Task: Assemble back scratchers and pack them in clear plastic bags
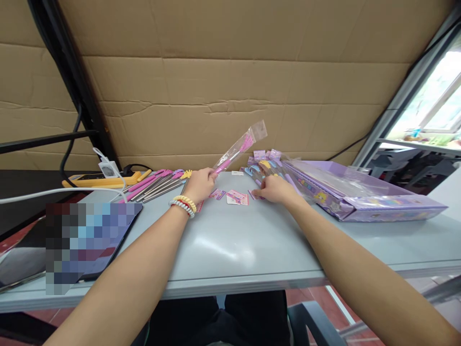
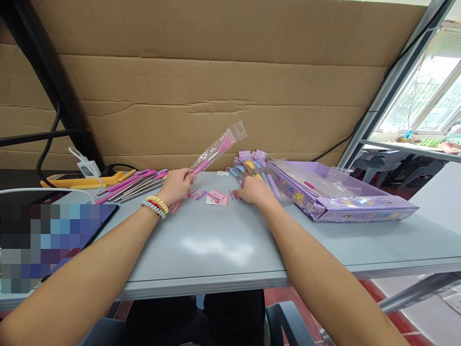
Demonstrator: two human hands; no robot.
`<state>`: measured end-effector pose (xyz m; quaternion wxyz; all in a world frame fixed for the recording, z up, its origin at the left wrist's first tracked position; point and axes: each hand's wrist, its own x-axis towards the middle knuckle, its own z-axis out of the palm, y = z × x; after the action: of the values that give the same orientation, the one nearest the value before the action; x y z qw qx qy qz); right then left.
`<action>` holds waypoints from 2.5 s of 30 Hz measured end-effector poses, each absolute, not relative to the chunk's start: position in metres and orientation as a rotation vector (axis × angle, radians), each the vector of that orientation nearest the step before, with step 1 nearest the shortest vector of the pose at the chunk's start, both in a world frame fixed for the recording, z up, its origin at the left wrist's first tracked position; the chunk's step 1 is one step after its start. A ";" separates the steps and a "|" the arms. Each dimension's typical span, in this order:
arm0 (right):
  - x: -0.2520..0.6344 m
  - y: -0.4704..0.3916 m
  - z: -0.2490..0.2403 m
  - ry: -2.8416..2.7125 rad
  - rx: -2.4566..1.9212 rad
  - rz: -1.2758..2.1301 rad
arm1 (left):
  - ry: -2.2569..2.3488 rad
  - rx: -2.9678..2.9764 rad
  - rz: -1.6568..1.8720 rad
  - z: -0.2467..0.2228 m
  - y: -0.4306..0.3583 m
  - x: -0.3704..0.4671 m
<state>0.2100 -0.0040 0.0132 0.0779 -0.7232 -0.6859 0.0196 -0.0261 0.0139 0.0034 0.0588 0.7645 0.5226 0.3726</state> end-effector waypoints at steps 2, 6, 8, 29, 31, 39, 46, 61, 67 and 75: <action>0.208 -0.005 0.013 -2.064 -2.192 0.018 | 1.679 2.385 1.079 0.000 0.018 -0.027; 0.206 -0.005 0.011 -2.128 -2.196 -0.011 | 1.774 2.439 0.998 -0.002 0.020 -0.028; 0.206 -0.004 0.010 -2.153 -2.180 0.020 | 1.777 2.453 0.979 -0.002 0.019 -0.028; 0.208 -0.001 0.012 -2.122 -2.111 0.301 | 1.788 2.495 0.898 -0.004 0.020 -0.029; 0.208 -0.002 0.013 -2.077 -2.065 0.325 | 1.792 2.495 0.892 -0.004 0.020 -0.029; 0.208 -0.001 0.010 -1.985 -1.850 0.153 | 1.764 2.497 0.839 -0.003 0.019 -0.029; 0.209 -0.007 0.018 -1.644 -1.576 -0.064 | 1.568 2.567 0.789 -0.004 0.019 -0.030; 0.229 0.003 0.022 -1.389 -1.571 -0.227 | 1.322 2.650 0.821 -0.004 0.023 -0.035; 0.231 0.005 0.020 -1.459 -1.485 -0.295 | 1.305 2.605 0.822 -0.003 0.022 -0.035; 0.231 0.004 0.021 -1.383 -1.564 -0.324 | 1.273 2.616 0.837 -0.004 0.024 -0.035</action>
<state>0.2311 0.0039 0.0206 0.4920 -0.6446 -0.5698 -0.1335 -0.0352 0.0237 -0.0041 0.0569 0.8627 0.4198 0.2760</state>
